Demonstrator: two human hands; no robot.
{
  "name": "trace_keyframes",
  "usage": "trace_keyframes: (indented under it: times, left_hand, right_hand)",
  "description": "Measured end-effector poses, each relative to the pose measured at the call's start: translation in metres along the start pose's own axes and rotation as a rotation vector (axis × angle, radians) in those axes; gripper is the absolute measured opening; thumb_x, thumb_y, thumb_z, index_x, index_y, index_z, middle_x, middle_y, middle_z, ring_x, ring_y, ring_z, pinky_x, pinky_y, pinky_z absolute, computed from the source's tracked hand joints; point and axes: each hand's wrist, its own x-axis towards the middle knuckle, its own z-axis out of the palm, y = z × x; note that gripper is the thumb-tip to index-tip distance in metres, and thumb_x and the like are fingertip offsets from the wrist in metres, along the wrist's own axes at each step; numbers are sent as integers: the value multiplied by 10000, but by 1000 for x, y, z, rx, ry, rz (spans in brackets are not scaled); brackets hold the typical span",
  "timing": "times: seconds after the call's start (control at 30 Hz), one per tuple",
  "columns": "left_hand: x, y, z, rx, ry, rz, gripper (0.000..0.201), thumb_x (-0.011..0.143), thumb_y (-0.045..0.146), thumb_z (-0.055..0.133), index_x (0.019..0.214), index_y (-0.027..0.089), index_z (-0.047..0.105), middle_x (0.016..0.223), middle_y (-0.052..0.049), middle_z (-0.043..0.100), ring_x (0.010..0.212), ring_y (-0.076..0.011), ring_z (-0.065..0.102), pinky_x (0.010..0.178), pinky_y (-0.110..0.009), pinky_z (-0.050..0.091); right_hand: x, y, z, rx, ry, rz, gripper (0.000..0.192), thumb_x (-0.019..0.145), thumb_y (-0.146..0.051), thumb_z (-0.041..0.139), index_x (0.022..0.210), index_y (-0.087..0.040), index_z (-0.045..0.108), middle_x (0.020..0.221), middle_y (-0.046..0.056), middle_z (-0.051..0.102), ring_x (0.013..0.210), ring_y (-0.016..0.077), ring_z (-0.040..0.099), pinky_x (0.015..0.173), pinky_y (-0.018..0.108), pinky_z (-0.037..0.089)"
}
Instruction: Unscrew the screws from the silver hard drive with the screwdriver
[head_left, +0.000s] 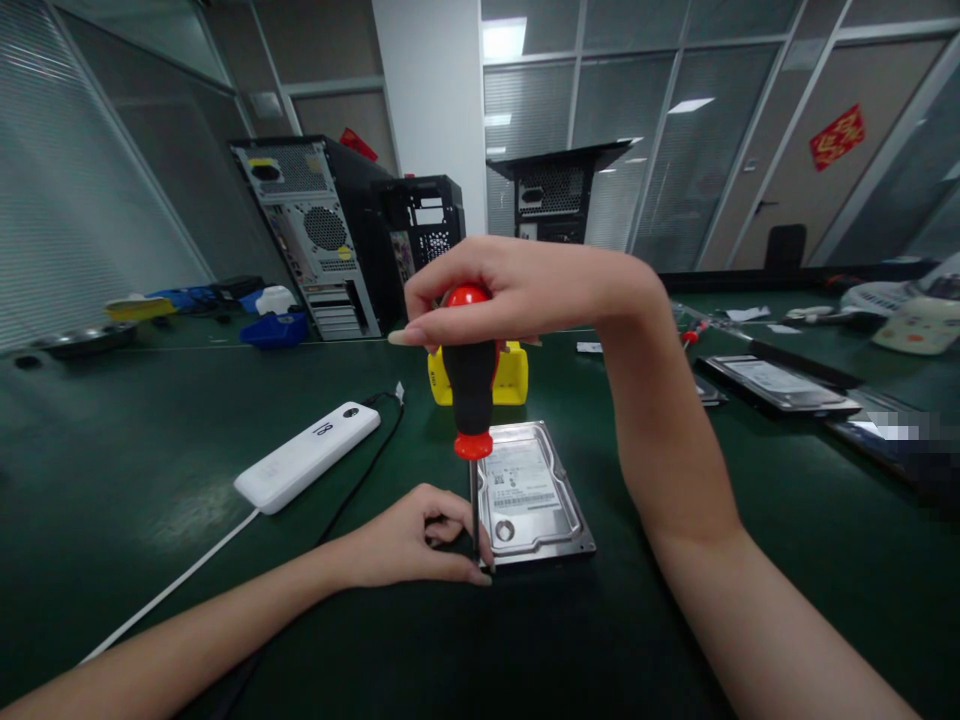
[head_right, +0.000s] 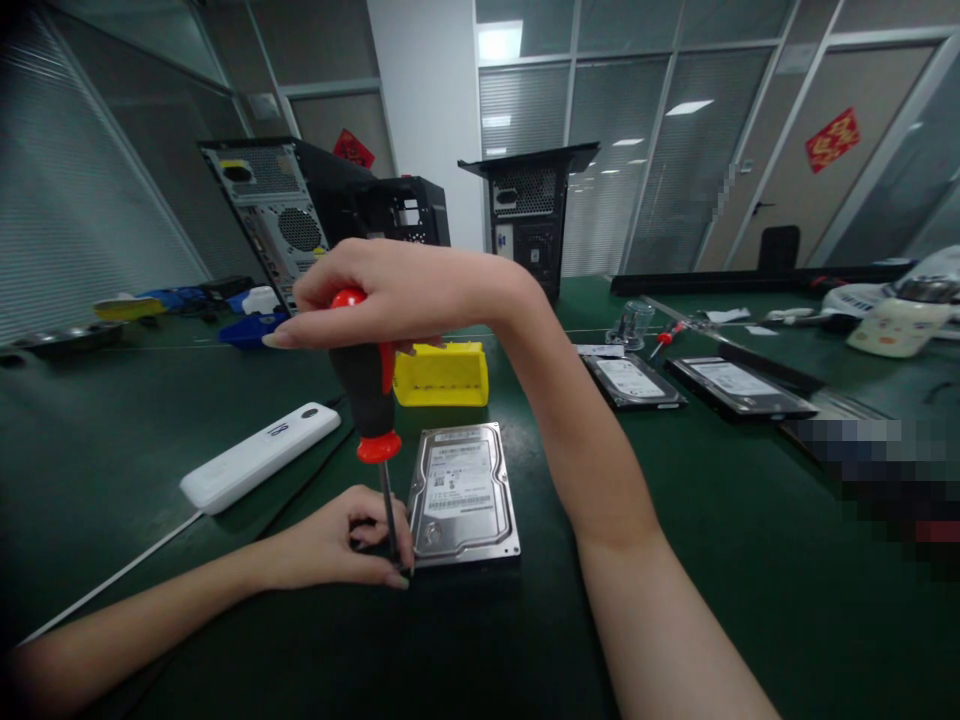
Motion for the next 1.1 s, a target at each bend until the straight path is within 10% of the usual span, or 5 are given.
trace_keyframes:
  times: [0.4, 0.77, 1.1]
  left_hand:
    - [0, -1, 0, 22, 43, -38, 219, 680, 251, 826, 820, 106, 739, 681, 36, 525, 594, -84, 271, 518, -219, 195]
    - [0, -4, 1, 23, 41, -25, 209, 698, 274, 811, 795, 110, 726, 679, 36, 530, 581, -80, 262, 507, -220, 183]
    - [-1, -3, 0, 56, 33, -38, 227, 716, 306, 808, 803, 114, 726, 679, 37, 516, 584, -81, 269, 515, -225, 193]
  right_hand:
    - [-4, 14, -7, 78, -127, 86, 222, 953, -256, 439, 1024, -77, 550, 912, 21, 525, 697, 35, 491, 537, 94, 399]
    - [-5, 13, -5, 137, -139, 86, 492, 967, -522, 413, 716, -104, 477, 624, -38, 415, 531, 13, 398, 492, 131, 327]
    - [-5, 11, -6, 193, -113, 87, 249, 932, -271, 488, 1088, -79, 517, 993, 15, 551, 753, 27, 531, 562, 74, 404]
